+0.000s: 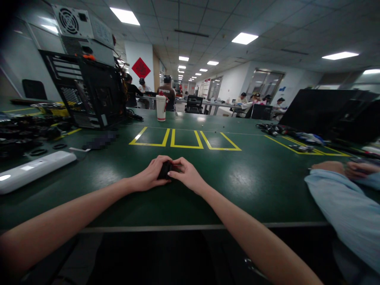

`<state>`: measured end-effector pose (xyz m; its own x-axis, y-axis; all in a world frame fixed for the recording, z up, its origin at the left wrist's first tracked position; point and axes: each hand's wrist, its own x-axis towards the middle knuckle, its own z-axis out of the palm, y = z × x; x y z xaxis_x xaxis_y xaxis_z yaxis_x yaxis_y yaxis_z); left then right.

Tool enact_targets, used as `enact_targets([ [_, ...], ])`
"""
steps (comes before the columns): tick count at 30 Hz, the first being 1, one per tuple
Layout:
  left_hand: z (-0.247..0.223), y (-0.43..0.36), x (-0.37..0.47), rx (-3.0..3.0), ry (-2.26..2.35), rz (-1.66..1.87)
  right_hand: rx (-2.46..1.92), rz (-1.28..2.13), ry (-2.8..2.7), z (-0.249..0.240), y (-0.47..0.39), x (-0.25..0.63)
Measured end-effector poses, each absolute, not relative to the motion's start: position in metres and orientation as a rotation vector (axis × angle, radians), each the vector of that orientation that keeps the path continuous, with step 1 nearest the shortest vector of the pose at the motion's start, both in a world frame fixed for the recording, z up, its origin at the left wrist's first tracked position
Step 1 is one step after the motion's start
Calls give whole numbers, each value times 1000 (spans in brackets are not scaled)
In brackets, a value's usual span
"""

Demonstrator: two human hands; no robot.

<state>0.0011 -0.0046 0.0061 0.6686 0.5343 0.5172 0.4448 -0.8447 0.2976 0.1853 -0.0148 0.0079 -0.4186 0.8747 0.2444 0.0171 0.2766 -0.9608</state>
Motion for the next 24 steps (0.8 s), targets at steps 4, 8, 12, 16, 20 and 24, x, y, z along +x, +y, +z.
enact_targets([
  [4, 5, -3, 1, 2741, 810, 924, -790, 1252, -1683, 6, -15, 186],
  [8, 5, -3, 1, 2753, 811, 916, -804, 1283, -1650, 6, -16, 184],
  [12, 5, -3, 1, 2755, 812, 917, -810, 1251, -1643, 6, -15, 182],
  [16, 6, -4, 0, 2751, 814, 912, -849, 1303, -1644, 7, -14, 183],
  [20, 6, -4, -1, 2759, 816, 895, -786, 1316, -1650, 7, -16, 184],
  [24, 6, -4, -1, 2763, 821, 893, -789, 1298, -1646, 8, -18, 184],
])
